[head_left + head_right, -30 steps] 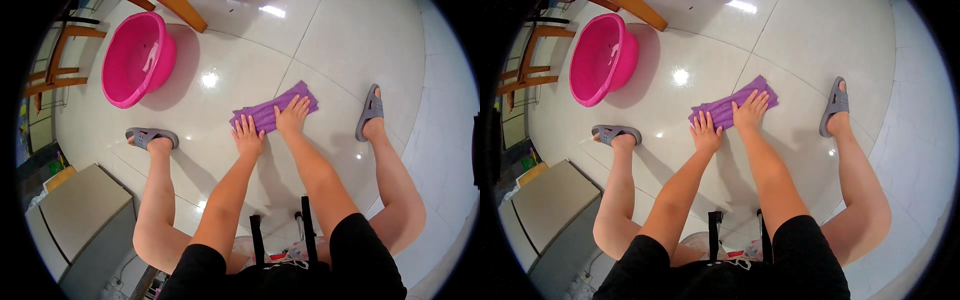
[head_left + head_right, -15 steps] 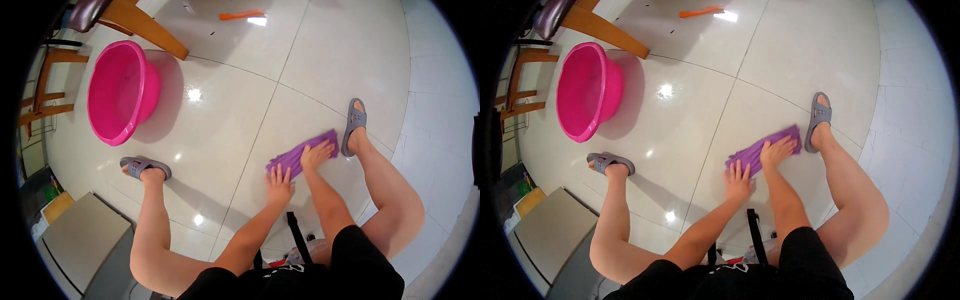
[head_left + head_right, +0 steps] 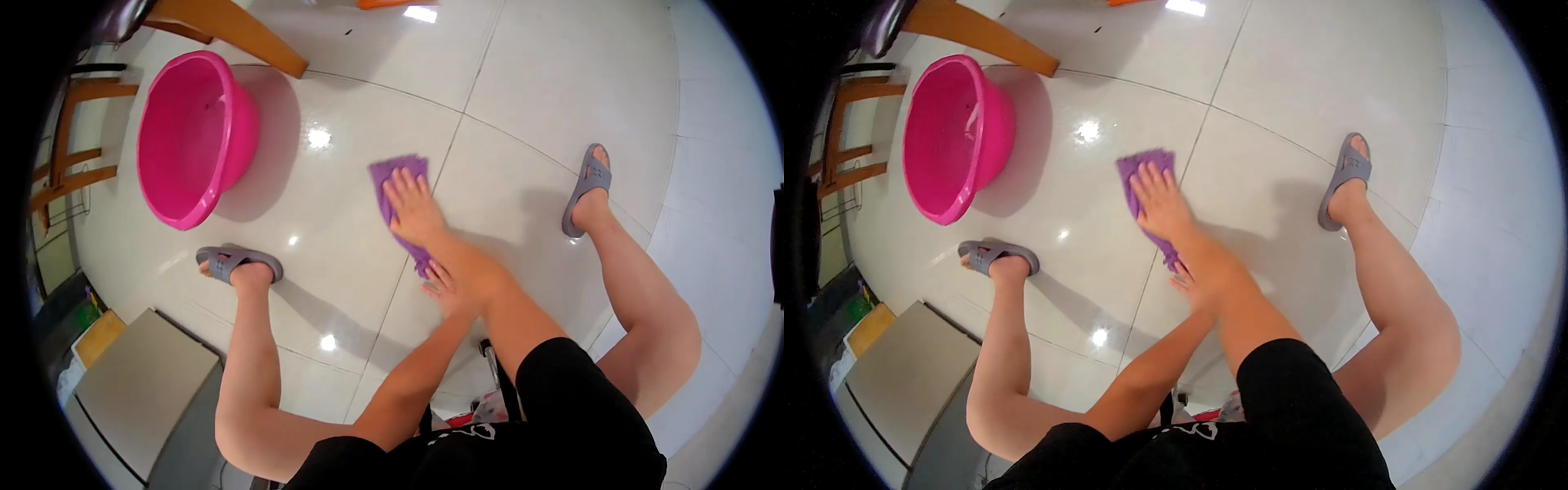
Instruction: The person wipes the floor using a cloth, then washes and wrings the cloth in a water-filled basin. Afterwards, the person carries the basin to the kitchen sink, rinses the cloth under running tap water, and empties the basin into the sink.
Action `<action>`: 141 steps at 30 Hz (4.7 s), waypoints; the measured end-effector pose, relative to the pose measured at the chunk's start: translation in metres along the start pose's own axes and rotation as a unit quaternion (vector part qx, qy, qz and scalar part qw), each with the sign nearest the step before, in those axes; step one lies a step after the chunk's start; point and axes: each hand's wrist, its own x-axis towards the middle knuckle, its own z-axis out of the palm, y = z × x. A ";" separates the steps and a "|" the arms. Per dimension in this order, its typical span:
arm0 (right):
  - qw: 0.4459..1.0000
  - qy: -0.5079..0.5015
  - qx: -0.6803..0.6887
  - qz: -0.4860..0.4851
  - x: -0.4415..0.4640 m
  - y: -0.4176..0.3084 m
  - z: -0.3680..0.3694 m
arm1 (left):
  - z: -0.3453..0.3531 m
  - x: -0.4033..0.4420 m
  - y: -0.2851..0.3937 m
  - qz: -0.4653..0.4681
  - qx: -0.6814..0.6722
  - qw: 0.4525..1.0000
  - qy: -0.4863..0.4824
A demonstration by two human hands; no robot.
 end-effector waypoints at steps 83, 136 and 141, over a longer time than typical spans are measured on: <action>0.883 -0.020 0.014 0.468 -0.203 -0.156 0.086 | 0.080 -0.100 -0.223 -0.045 -0.185 0.977 -0.096; 0.940 -0.034 0.003 0.339 -0.056 -0.248 0.041 | -0.087 -0.008 -0.343 0.063 -0.048 0.992 0.101; 0.882 0.050 0.016 0.468 -0.096 -0.218 0.051 | -0.072 -0.045 -0.311 0.114 -0.062 0.990 0.063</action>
